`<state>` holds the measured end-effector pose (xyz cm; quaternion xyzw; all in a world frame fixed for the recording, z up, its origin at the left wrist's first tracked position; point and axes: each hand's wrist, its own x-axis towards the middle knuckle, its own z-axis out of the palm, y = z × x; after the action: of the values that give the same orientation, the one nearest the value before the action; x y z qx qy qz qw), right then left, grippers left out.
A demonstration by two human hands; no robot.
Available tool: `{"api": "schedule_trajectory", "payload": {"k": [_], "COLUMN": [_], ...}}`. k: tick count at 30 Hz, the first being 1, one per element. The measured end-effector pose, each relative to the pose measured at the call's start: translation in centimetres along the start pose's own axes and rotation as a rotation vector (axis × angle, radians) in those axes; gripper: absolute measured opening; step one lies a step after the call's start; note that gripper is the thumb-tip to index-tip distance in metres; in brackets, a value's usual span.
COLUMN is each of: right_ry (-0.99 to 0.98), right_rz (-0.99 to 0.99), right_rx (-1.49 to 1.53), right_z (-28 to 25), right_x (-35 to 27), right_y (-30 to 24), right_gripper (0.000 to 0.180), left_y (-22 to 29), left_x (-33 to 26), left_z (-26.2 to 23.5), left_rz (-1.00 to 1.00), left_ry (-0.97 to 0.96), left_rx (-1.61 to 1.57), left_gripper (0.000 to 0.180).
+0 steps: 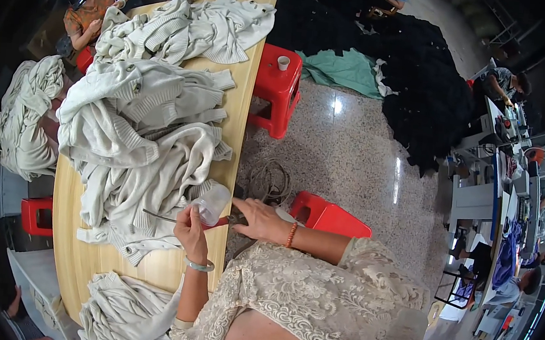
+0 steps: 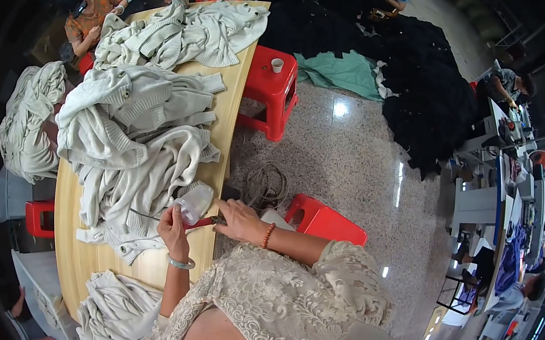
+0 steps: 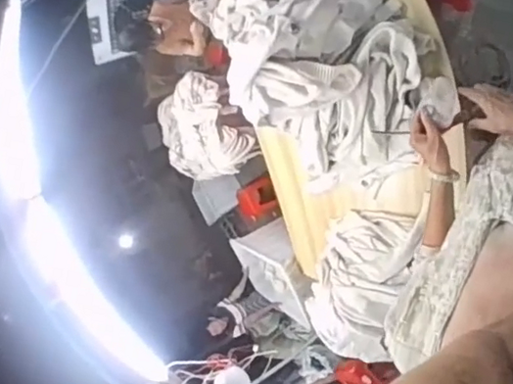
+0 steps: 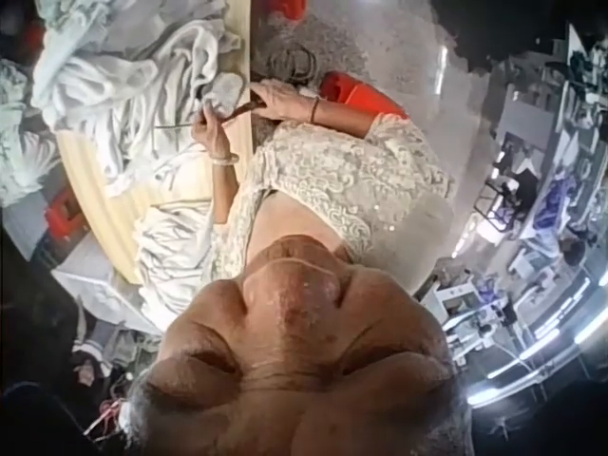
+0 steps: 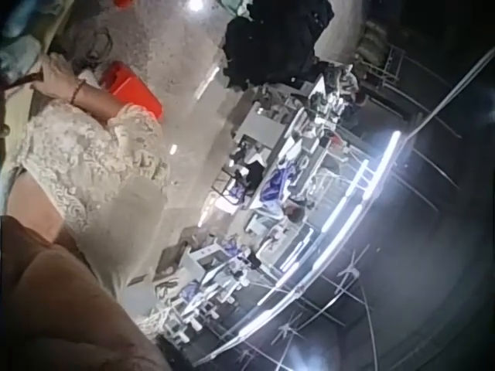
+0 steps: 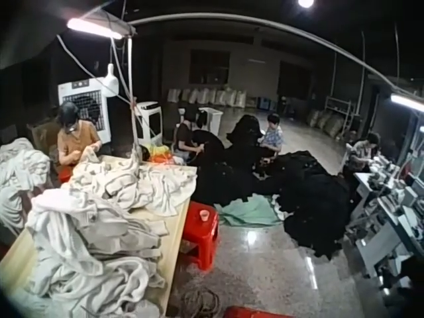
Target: Trimming loose threads from a large pile of sweaters using scissors in a garment factory.
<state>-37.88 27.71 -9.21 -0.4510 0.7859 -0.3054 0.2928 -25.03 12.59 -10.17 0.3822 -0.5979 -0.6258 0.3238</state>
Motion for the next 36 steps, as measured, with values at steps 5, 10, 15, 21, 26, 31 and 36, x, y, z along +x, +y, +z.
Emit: {"api": "schedule_trajectory", "payload": {"k": [5, 10, 15, 21, 26, 31, 36], "right_ry": [0.285, 0.281, 0.231, 0.218, 0.471, 0.402, 0.358], "right_rz": [-0.289, -0.325, -0.281, -0.214, 0.077, 0.346, 0.461], "right_rx": [0.002, -0.116, 0.015, 0.180, 0.238, 0.385, 0.424], "right_z": [-2.7, -4.1, -5.2, -5.5, -5.0, -3.2, 0.8], "right_x": [0.5, 2.5, 4.4, 5.9, 6.9, 9.4, 17.3], "right_y": [-1.5, -2.0, 2.5, 10.8, 20.5, 29.3, 34.0], "right_gripper": [0.090, 0.089, 0.079, 0.072, 0.073, 0.078, 0.080], "left_y": [1.7, 0.3, -0.6, -3.9, -5.2, -4.6, -4.2], "left_x": [1.4, 2.6, 3.3, 4.7, 7.4, 8.4, 7.4], "left_z": [1.5, 3.7, 7.1, 10.5, 12.4, 13.6, 14.2], "left_rz": [0.171, 0.146, 0.007, -0.036, 0.077, 0.145, 0.034], "left_ry": [-0.058, -0.151, -0.187, -0.255, -0.173, -0.262, -0.199], "left_rx": [0.166, 0.241, 0.248, 0.331, 0.591, 0.746, 0.729], "left_gripper": [0.017, 0.012, 0.012, 0.024, 0.025, 0.026, 0.024]}}
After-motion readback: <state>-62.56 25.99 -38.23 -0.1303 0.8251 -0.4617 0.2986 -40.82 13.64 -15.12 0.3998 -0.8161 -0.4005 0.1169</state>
